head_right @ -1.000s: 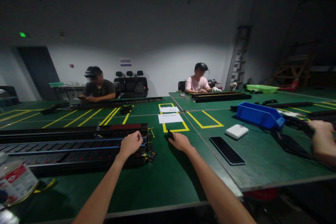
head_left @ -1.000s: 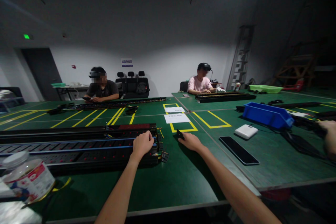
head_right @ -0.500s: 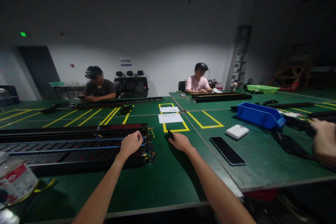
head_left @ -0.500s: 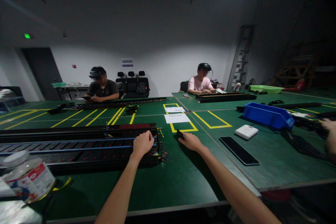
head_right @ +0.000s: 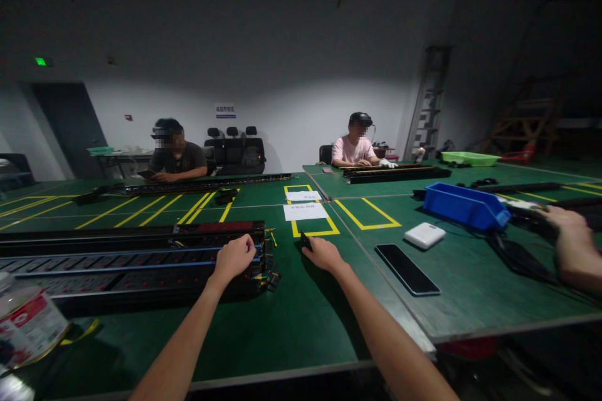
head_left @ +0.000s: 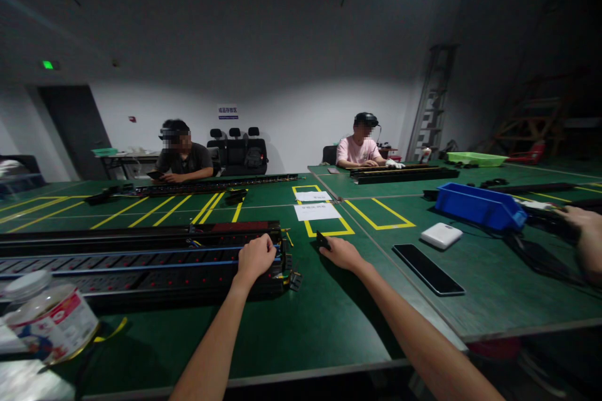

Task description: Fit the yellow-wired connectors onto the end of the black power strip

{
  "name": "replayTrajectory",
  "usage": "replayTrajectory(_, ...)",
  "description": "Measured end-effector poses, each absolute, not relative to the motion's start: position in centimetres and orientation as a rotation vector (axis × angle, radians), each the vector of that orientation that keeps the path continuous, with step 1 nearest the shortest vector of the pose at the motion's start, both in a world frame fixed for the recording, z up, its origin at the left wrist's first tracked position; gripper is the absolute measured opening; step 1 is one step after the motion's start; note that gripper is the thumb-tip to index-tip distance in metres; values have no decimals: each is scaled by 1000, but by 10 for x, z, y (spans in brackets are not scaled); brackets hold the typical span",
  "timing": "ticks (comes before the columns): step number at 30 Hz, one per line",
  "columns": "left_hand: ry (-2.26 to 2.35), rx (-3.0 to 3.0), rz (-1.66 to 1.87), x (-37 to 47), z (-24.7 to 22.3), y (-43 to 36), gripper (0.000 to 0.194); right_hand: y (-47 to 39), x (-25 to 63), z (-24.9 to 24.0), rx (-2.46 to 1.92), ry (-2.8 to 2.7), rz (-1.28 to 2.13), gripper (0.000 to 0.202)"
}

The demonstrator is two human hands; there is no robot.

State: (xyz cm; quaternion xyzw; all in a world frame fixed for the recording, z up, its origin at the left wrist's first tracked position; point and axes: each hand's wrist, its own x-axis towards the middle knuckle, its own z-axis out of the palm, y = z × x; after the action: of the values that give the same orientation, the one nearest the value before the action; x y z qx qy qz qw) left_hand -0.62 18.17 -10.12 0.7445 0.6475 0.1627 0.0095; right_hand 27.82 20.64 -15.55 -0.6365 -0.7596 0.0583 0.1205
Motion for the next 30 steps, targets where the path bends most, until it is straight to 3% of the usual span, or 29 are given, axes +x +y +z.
replayTrajectory(30, 2012, 2322, 514, -7, -102, 182, 14, 206, 278, -156, -1856, -2216, 168, 35)
